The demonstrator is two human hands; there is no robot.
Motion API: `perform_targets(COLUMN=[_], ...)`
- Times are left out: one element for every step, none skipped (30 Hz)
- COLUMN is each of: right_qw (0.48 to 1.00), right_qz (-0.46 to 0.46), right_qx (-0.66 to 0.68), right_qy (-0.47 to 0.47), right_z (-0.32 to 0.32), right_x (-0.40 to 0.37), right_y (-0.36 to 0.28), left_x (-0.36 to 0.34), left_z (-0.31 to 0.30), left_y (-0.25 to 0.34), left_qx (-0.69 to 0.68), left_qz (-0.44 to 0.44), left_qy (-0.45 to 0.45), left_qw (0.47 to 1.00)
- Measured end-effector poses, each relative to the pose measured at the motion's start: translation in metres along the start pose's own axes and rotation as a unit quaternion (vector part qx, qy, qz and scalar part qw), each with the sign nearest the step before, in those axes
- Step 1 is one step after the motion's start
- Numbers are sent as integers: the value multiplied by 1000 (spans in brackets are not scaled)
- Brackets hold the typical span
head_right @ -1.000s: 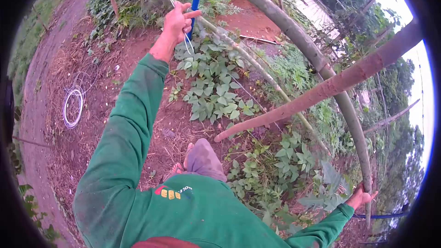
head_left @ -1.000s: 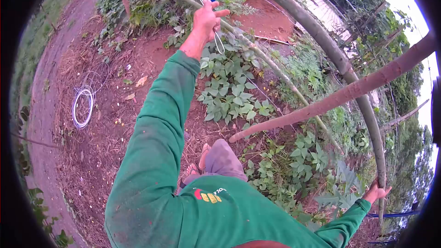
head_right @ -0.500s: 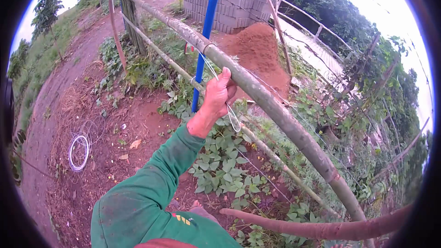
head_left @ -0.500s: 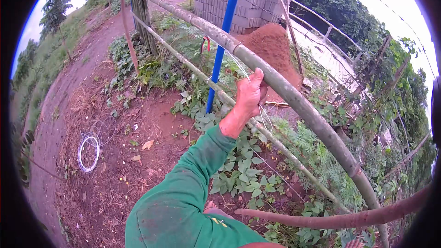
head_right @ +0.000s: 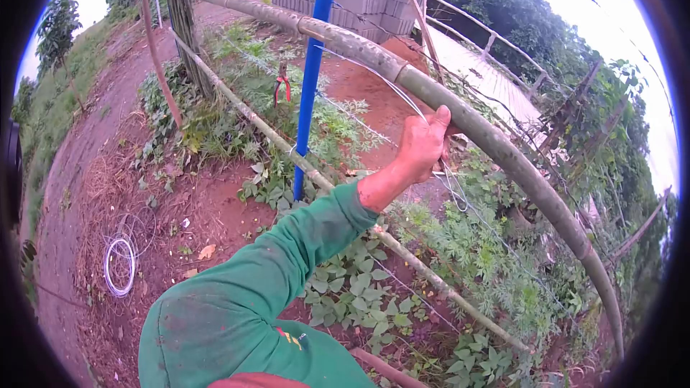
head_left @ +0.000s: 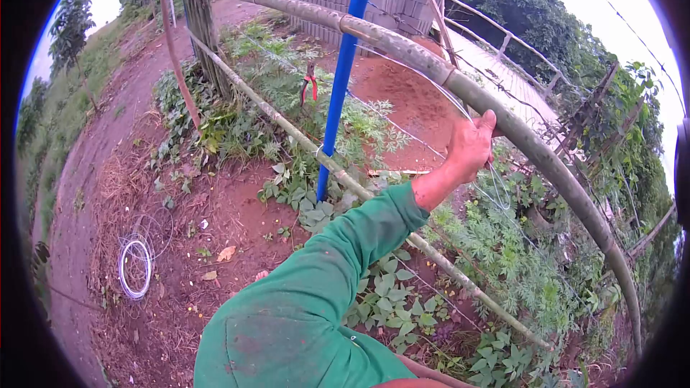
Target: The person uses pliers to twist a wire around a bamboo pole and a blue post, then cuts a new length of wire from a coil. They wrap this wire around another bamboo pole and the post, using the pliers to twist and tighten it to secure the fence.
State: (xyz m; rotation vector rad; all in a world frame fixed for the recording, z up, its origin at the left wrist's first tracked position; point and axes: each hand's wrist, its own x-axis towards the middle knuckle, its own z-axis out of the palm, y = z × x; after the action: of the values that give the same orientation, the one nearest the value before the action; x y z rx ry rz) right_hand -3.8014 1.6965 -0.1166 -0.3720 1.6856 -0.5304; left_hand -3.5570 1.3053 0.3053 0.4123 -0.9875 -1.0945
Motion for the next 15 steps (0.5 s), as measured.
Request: perform_targets(right_qw=[1000,1000,1000,1000,999,996,981,941,880,711,635,503,361,288,264], right_qz=[7,12,13,3,-31,-78,-180,-314,-422,-602,-677,-774,-822,-832,-822], right_qx=[-5,-7,-8,-8,-14,-18,-36,-72,-123,-254,-263,-266,-305,-325,-356], right_qy=[-3,-1,3,11,24,39,66,104,178,261,265,279,317,345,358], right_z=[17,36,54,74,90,114,144,168,215,245,269,292,316,344,370], right_x=[4,5,4,-2,-5,-17,-40,-66,-131,-180,-223,-252,-273,-287,-292], right_y=[3,6,8,6,0,-21,-67,-120,-223,-306,-372,-431,-489,-543,-589], left_x=[6,12,20,29,34,40,49,56,64,71,75,79,83,86,89], left_z=[1,1,1,1,-3,-5,-3,-3,-1,6,14,21,30,38,41], left_y=[-4,-7,-9,-9,-10,-9,-4,-1,-3,-8,-12,-16,-28,-44,-49], left_qx=[-23,-46,-28,-10,7,4,-3,-11,-15,-19,-24,-13,0,15,33], left_qz=[-10,-24,-33,-42,-54,-73,-85,-102,-103,-103,-103,-104,-106,-106,-106], left_qy=[-16,-32,-42,-54,-64,-91,-120,-142,-138,-134,-130,-106,-94,-80,-64], left_qw=[1000,998,998,998,996,993,989,984,985,985,986,989,990,991,992])
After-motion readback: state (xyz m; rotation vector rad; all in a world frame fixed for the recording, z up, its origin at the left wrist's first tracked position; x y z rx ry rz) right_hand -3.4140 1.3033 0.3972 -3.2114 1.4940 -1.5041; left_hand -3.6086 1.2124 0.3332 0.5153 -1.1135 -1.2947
